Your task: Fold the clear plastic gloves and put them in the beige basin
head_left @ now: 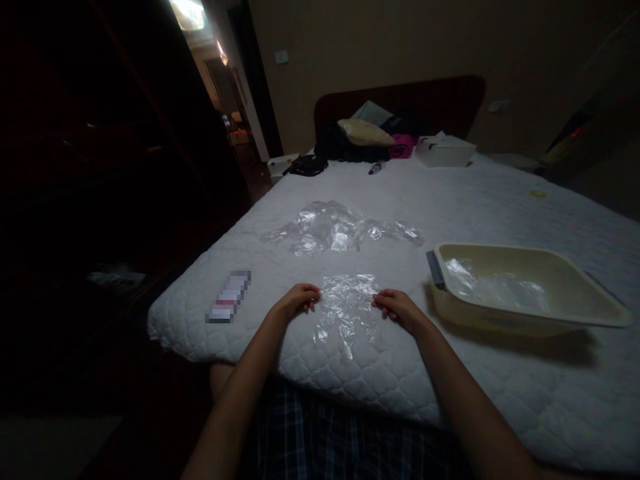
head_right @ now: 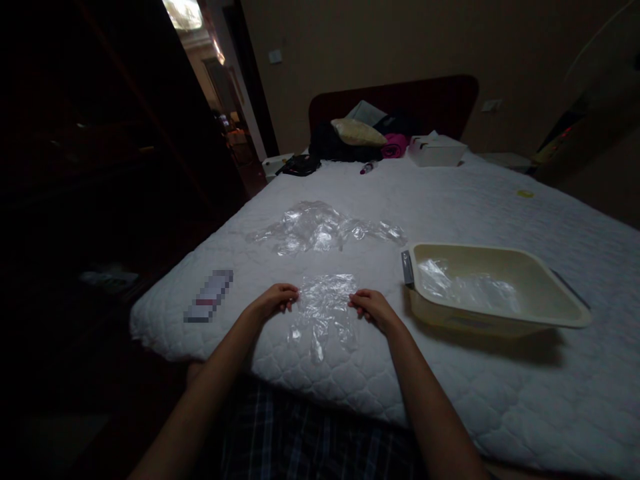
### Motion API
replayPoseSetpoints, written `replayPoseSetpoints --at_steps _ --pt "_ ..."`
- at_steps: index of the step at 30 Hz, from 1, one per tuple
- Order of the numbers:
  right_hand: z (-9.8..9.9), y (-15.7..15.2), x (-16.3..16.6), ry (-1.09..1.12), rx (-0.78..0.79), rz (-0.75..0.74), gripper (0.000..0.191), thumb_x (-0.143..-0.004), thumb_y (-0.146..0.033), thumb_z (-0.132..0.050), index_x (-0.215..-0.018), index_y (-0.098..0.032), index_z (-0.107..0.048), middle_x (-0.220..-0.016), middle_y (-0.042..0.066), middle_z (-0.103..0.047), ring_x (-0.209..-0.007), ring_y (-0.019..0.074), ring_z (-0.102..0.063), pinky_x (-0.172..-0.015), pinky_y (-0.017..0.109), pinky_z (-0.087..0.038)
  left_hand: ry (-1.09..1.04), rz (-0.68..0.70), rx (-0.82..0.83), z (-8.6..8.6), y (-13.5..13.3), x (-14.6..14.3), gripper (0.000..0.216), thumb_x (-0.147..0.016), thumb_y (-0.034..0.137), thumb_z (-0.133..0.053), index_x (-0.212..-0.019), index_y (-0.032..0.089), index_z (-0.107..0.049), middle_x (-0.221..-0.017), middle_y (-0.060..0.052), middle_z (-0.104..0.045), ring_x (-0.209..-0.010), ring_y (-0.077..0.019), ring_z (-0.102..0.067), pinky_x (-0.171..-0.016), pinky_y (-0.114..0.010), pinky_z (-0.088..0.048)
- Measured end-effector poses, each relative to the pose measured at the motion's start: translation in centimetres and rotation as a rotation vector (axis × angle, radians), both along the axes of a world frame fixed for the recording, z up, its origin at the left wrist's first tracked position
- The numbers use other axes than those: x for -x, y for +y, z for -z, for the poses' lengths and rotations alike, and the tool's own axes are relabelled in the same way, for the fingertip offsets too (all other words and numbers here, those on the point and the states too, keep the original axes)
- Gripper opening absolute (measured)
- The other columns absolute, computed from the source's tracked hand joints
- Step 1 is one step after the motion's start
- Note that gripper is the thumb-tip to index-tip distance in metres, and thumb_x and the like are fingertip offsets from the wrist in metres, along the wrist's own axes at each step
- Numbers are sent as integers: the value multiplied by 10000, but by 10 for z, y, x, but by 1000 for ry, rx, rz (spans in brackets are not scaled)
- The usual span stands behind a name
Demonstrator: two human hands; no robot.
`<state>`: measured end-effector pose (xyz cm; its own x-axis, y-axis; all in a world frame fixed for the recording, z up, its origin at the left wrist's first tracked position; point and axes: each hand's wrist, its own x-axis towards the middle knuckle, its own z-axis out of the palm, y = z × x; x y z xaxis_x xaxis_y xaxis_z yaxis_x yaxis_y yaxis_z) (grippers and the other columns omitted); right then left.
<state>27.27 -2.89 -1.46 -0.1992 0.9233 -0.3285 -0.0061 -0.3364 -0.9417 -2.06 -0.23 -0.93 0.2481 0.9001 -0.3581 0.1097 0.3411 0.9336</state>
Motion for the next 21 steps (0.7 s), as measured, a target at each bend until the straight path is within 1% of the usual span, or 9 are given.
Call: replayPoseSetpoints --at_steps 2,4,5,7,9,11,15,18,21 --pt "-1 -2 -1 8 -39 1 305 -696 -445 -612 -736 -144 -576 -590 6 -607 -335 18 -377 -291 138 -196 12 2 -16 -1 -2 -1 225 -626 212 -648 -801 94 -572 -555 11 -553 -369 -52 -479 -321 -157 -304" --pt "-1 -3 -2 18 -88 -14 339 -723 -475 -573 -737 -136 -585 -469 -33 -521 -312 18 -340 -295 141 -187 18 -1 -31 -1 -3 -2 214 -639 240 -640 -782 97 -570 -582 2 -567 -366 -45 -474 -317 -156 -296" --pt "-1 -3 -2 23 -105 -19 345 -726 -477 -569 -739 -133 -587 -445 -42 -494 -311 20 -337 -298 141 -188 20 0 -40 -1 -3 -2 211 -642 251 -637 -770 98 -569 -602 -4 -575 -367 -42 -474 -316 -156 -295" --pt "2 -2 -2 27 -113 -4 332 -713 -461 -590 -753 -132 -583 -491 -27 -535 -319 19 -354 -299 141 -201 27 -4 -60 0 -4 -4 208 -642 266 -633 -749 101 -565 -631 -10 -584 -365 -37 -470 -314 -156 -290" --pt "4 -1 -1 30 -106 23 315 -696 -437 -615 -782 -137 -573 -614 11 -613 -330 15 -374 -299 143 -221 43 -17 -75 1 -4 -5 210 -643 280 -630 -739 107 -559 -633 -9 -585 -358 -35 -464 -310 -156 -276" --pt "6 0 0 29 -100 41 307 -684 -417 -629 -801 -142 -562 -697 38 -645 -337 14 -388 -299 144 -234 73 -34 -80 2 -4 -7 217 -646 296 -627 -739 113 -555 -615 -2 -580 -346 -34 -454 -308 -155 -263" --pt "5 -1 2 20 -76 59 302 -670 -402 -641 -796 -148 -536 -650 29 -640 -325 19 -383 -287 141 -216 84 -33 -64 1 -5 -8 226 -638 311 -621 -729 116 -552 -605 4 -572 -347 -35 -458 -306 -150 -260" --pt "3 -1 3 17 -61 66 305 -654 -395 -653 -788 -151 -527 -619 17 -632 -315 19 -377 -281 140 -214 -3 -43 -62 0 -6 -6 238 -660 338 -580 -753 119 -559 -644 -7 -582 -371 -45 -481 -305 -154 -262" --pt "3 -1 2 20 -65 67 307 -650 -404 -650 -784 -153 -534 -648 23 -643 -315 16 -379 -276 140 -218 -81 -21 -64 1 -5 -2 240 -666 340 -562 -767 123 -565 -665 -13 -588 -393 -55 -498 -308 -157 -271"
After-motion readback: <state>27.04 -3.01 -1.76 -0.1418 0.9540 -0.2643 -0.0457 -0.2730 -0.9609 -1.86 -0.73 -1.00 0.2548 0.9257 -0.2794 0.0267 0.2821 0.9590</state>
